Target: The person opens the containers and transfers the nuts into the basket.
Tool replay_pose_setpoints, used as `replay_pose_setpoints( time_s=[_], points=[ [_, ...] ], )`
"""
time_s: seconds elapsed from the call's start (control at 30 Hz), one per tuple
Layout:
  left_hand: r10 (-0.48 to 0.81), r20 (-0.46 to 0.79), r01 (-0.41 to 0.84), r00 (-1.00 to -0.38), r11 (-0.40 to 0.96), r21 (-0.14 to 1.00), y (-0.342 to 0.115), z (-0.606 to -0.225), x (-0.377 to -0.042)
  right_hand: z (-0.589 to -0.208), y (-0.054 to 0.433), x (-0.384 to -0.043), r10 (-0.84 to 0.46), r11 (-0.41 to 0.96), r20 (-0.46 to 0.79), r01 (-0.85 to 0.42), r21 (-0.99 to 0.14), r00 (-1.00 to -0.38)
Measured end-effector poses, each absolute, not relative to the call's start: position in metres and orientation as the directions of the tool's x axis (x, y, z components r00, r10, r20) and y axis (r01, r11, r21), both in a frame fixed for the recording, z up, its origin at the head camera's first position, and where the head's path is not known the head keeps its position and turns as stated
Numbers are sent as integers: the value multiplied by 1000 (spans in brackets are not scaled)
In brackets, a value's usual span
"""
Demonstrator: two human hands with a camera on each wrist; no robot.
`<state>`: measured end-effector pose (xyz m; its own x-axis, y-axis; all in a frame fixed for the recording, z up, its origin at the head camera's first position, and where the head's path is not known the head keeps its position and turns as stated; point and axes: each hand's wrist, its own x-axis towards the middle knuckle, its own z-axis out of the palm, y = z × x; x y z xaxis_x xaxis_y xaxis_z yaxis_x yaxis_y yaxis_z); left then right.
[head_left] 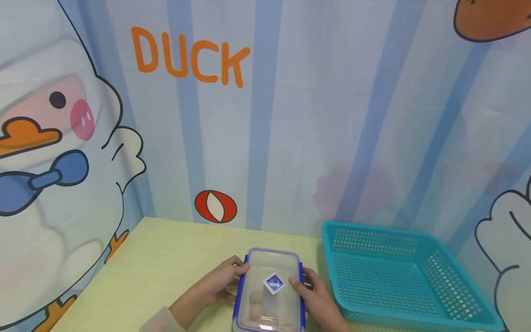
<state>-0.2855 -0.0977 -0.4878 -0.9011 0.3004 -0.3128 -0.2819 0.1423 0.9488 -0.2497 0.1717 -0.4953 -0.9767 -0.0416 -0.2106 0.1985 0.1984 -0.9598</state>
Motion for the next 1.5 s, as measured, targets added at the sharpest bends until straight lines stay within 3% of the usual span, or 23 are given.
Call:
replay_pose_setpoints(
  time_s=[0.37,0.53,0.73,0.93,1.27,1.5],
  points=[
    [315,-361,-344,-878,110,933,-107,-490,-280,-497,171,-247,-54,206,-173,159,-966,-983],
    [252,-312,-272,-916,180,945,-109,-490,-284,-495,169,-247,-45,210,-183,170,-963,-982],
    [134,-120,-68,-984,343,937,-104,-483,-280,-494,170,-247,-21,271,-164,152,-951,-986],
    [190,-64,21,-980,411,911,-96,-472,-272,-490,169,-247,18,315,-147,146,-938,-989],
    [208,-186,-97,-960,379,921,-95,-472,-273,-494,166,-250,-8,139,-276,273,-952,-961],
    [225,-196,-110,-954,343,933,-91,-477,-274,-497,175,-251,-61,5,-322,323,-947,-945]
  ],
)
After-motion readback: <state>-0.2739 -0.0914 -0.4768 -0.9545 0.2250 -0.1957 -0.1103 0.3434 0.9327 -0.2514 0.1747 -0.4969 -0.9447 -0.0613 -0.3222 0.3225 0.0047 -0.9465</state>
